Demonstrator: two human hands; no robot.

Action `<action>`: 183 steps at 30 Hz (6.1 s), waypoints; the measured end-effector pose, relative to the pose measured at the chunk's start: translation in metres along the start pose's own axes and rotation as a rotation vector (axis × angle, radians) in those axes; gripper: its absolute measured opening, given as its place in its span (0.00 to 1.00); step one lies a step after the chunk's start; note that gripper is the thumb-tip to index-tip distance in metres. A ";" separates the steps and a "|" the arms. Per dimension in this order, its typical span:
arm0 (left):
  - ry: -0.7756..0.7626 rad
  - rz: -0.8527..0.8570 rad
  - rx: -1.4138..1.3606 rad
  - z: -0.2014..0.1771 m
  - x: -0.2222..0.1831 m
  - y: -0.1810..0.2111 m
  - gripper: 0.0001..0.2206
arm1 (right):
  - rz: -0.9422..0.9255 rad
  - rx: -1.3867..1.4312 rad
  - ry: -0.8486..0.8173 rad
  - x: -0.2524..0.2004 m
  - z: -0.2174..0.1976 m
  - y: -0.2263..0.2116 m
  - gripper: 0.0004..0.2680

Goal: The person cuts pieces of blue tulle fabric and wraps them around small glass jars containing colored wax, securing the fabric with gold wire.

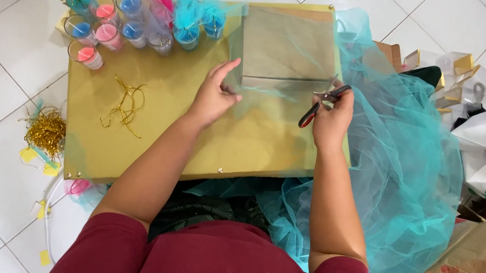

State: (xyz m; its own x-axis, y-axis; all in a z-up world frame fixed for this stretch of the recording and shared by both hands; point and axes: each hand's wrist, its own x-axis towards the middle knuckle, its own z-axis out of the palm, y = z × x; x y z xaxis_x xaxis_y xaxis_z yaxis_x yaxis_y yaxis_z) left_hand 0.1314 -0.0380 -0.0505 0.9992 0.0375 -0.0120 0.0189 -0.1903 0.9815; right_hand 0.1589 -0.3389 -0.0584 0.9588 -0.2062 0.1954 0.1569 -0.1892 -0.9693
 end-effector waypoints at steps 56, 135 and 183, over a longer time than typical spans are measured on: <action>-0.069 0.390 0.979 -0.094 -0.139 -0.026 0.21 | -0.539 -1.225 -0.275 0.101 0.082 -0.032 0.13; 0.594 0.332 1.111 -0.203 0.047 -0.043 0.35 | 0.211 0.251 -0.772 -0.081 0.374 -0.052 0.35; -0.101 0.109 1.089 -0.041 -0.122 -0.039 0.36 | -0.081 -0.530 -0.429 -0.112 0.159 0.006 0.30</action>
State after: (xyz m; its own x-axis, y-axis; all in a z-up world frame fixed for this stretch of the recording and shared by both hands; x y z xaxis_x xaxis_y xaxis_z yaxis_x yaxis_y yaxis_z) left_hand 0.0075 0.0053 -0.0797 0.9947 -0.1030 0.0001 -0.0988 -0.9536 0.2846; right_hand 0.0900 -0.1644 -0.1099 0.9751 0.2061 0.0819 0.1996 -0.6545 -0.7292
